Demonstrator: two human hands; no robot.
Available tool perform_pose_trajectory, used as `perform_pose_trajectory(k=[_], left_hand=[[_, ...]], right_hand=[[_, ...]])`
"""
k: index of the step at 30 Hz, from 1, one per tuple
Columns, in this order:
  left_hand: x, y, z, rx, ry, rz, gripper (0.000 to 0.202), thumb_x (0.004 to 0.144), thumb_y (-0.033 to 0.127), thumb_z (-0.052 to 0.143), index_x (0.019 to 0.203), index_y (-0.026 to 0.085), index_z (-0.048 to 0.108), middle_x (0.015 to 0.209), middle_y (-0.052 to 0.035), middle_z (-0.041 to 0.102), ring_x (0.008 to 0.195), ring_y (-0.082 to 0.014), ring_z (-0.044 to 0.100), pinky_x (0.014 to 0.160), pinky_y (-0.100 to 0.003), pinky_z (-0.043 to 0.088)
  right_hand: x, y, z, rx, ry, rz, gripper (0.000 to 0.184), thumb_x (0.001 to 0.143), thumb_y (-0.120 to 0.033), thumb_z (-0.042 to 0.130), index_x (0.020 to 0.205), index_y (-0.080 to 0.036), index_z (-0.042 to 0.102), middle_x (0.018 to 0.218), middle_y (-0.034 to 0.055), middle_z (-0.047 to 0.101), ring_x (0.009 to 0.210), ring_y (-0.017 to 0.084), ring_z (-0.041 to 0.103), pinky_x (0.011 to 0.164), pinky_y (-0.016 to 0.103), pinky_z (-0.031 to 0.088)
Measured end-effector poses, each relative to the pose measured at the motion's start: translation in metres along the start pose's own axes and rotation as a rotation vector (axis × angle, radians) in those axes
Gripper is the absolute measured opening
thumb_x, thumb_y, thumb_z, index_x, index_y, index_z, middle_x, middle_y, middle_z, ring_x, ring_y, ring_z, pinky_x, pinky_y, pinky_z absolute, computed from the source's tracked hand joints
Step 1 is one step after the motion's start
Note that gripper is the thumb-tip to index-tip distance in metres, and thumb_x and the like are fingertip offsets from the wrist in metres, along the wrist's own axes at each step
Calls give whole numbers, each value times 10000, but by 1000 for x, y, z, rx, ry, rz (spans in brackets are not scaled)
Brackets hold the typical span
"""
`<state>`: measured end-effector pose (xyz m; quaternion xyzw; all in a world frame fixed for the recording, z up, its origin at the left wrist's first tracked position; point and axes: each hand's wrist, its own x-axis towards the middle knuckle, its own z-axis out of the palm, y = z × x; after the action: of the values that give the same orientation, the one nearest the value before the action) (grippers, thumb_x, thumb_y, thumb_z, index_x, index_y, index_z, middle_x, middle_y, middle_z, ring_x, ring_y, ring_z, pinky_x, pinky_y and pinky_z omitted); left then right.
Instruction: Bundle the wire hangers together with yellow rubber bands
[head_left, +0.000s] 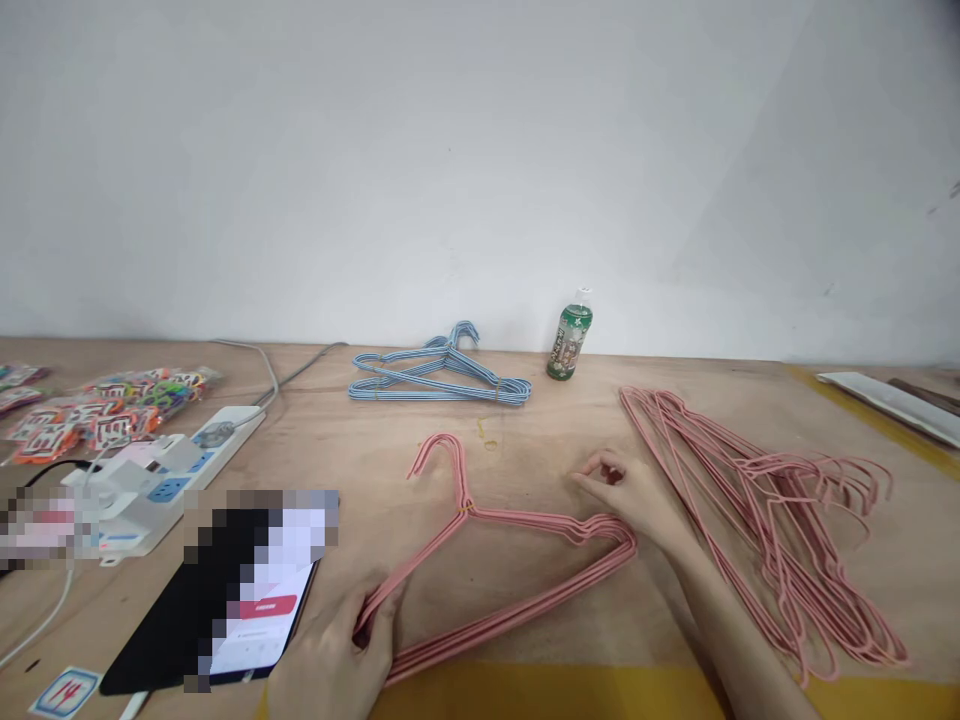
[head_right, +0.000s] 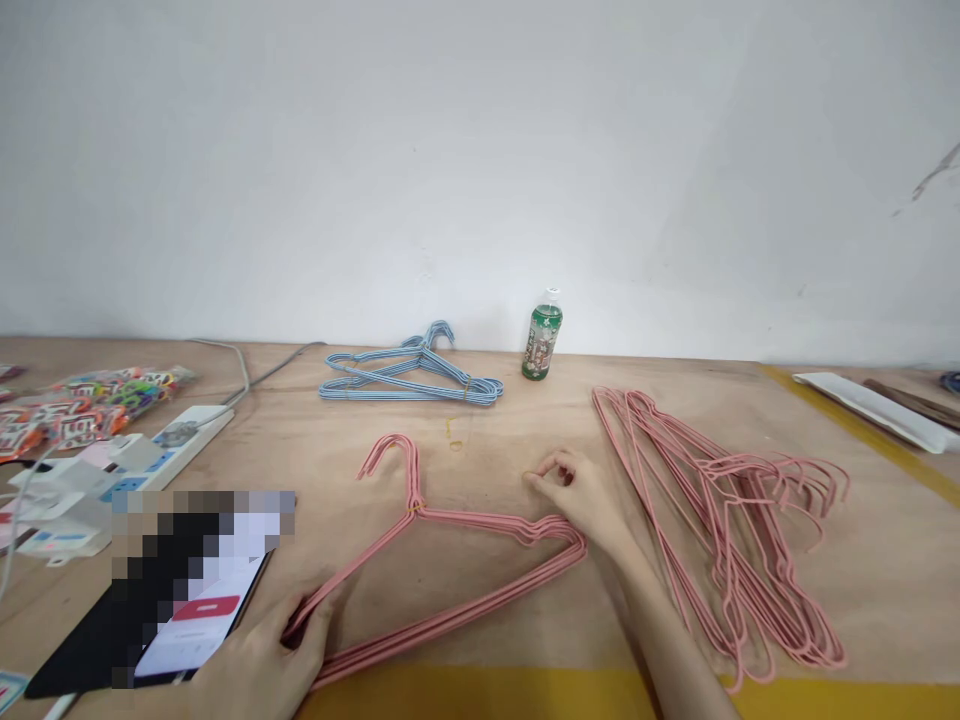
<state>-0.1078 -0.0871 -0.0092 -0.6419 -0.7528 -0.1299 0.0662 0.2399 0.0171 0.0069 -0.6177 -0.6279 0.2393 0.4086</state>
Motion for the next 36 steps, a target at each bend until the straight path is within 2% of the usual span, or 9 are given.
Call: perform_pose_trajectory(k=[3,7,10,15,17,20,27,32,36], left_hand=[[0,1,0,9,8,-5,302,899,440,451,964,288,703,822,-9,743,738,-207,678,571,-248,400],[0,1,0,14,26,4,289,895,415,454,969,287,703,851,-14,746,749,-211,680,582,-251,410],[0,1,0,26,30,10,294,895,414,453,962,280,706,861,-21,747,745,-215,681,570,-254,404],[1,1,-1,18,-2,0,294,901,427,448,949,294,706,770,-13,739,729,-210,679,551,-244,388],[1,1,-1,19,-8,-7,292,902,431,449,959,296,702,804,-12,741,741,-212,680,554,-246,390],[0,1,-1,25,5,-1,287,903,422,454,962,286,700,854,-19,742,761,-214,680,577,-250,403],[1,2,-1,18,14,-2,277,899,416,462,934,285,703,825,-8,737,737,-211,674,550,-255,385],[1,1,0,26,4,4,297,902,423,449,938,282,707,818,-14,738,750,-215,670,549,-256,379],[1,1,1,13,8,-2,292,898,423,454,965,294,706,873,-4,743,767,-209,670,565,-255,389]], right_hand=[[-4,-8,-2,128,-148,72,279,739,-464,659,678,-205,577,609,-22,490,575,129,408,549,273,310],[-5,-16,-3,331,-236,139,342,705,-465,700,677,-208,477,652,-33,482,583,103,389,538,250,289],[-4,-11,-1,372,-221,163,364,677,-425,717,637,-213,423,618,-46,424,553,91,329,512,245,246],[1,6,2,362,-129,176,273,647,-303,670,599,-211,417,587,-58,351,560,95,301,529,246,226],[1,9,2,374,-104,181,250,636,-252,642,594,-211,399,589,-63,330,565,94,296,536,245,224],[0,7,1,419,-119,201,229,629,-245,655,635,-210,429,618,-65,376,572,93,328,543,242,248],[-3,-2,-4,530,-195,321,368,573,-343,800,714,-209,488,691,-52,511,585,97,448,546,243,341],[-3,-3,-9,589,-271,363,342,608,-365,805,791,-192,573,772,1,609,709,149,580,656,279,441],[-3,0,-8,612,-290,369,316,638,-382,795,808,-185,614,800,17,635,744,156,601,697,286,457]])
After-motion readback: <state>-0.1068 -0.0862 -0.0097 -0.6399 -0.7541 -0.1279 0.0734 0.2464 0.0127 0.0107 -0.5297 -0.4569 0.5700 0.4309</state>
